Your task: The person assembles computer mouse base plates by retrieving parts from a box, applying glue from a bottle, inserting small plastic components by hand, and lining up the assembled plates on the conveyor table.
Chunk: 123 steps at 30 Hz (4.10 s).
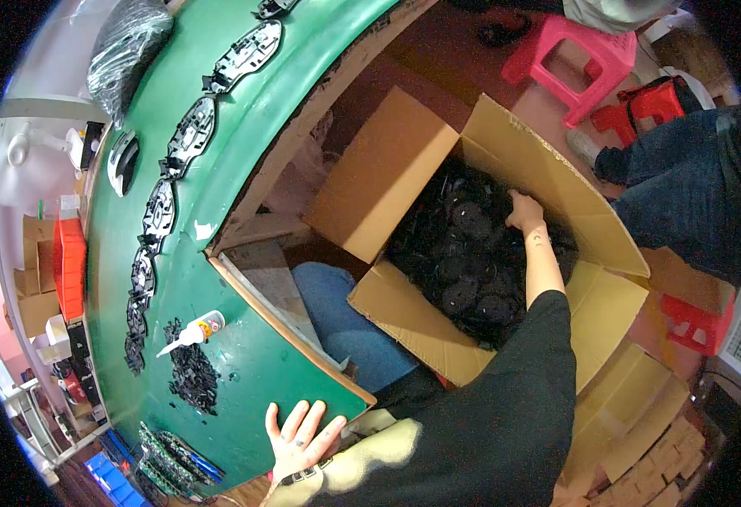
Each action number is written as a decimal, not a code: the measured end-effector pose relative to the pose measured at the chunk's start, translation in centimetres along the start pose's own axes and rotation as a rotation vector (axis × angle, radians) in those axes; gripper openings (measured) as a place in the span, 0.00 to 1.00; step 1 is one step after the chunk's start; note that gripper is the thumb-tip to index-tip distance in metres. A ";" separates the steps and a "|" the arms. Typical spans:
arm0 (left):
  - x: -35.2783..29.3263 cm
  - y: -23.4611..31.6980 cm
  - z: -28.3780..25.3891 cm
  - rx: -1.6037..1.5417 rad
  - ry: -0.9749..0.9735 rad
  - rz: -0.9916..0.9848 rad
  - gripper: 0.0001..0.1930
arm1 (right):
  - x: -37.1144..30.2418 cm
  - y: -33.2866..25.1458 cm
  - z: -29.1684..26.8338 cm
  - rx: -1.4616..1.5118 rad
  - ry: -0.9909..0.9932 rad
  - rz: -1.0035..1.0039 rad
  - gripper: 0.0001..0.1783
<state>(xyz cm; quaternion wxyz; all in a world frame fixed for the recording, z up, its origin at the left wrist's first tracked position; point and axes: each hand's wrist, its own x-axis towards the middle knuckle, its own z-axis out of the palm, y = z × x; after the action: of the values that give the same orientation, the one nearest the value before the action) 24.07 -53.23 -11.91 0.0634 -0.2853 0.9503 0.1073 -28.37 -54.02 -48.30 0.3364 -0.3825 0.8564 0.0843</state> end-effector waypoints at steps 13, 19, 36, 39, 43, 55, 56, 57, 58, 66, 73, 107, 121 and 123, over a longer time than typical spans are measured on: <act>0.4 0.3 -0.2 -0.025 0.012 -0.028 0.27 | -0.3 -1.6 1.4 -0.013 0.196 0.063 0.51; 0.8 0.0 -0.2 -0.032 0.042 -0.017 0.26 | -2.5 2.6 0.6 0.355 0.244 -0.226 0.44; 1.0 -0.3 -0.7 -0.304 0.246 0.026 0.27 | -22.6 -3.2 0.4 2.070 0.304 -0.366 0.30; -1.4 -1.4 1.1 -0.481 0.579 0.096 0.26 | -29.0 -9.2 -3.6 2.061 0.138 -0.635 0.34; -2.6 -1.5 -0.5 -0.942 0.712 0.107 0.34 | -38.0 -15.6 -6.4 1.923 -0.096 -1.032 0.46; -11.7 -4.7 1.3 -1.431 1.126 -0.415 0.17 | -45.5 -36.3 -2.5 1.646 -0.734 -0.832 0.36; -12.3 -5.0 1.2 -1.453 1.156 -0.433 0.20 | -46.1 -37.6 -2.3 1.644 -0.756 -0.829 0.35; -13.1 -5.3 1.1 -1.475 1.185 -0.451 0.24 | -46.8 -38.4 -2.0 1.643 -0.777 -0.824 0.35; -14.0 -6.1 1.7 -1.281 1.141 -0.488 0.34 | -47.4 -38.9 -2.0 1.608 -0.830 -0.836 0.36; -14.8 -8.1 1.8 -0.764 1.130 -0.081 0.33 | -46.5 -38.1 0.5 1.680 -1.209 -0.647 0.40; -17.1 -8.1 3.1 -0.803 1.462 -0.698 0.18 | -44.4 -34.1 -0.4 1.816 -1.062 -0.756 0.35; -15.1 -4.5 1.2 -0.615 1.247 -0.007 0.17 | -43.7 -31.9 -4.4 2.328 -0.710 -0.747 0.24; -14.6 -5.8 3.7 -0.249 0.792 -0.151 0.19 | -42.9 -29.7 -1.7 1.973 -0.480 -0.815 0.32; -14.5 -5.2 3.2 -0.366 0.893 -0.218 0.22 | -43.3 -29.9 -1.6 1.813 -0.542 -0.853 0.34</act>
<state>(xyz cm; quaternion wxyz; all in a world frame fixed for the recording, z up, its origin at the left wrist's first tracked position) 39.21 -49.03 -13.24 -0.3903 -0.4077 0.8148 0.1324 12.91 -49.48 -15.94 0.6812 -0.2252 0.2876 -0.6344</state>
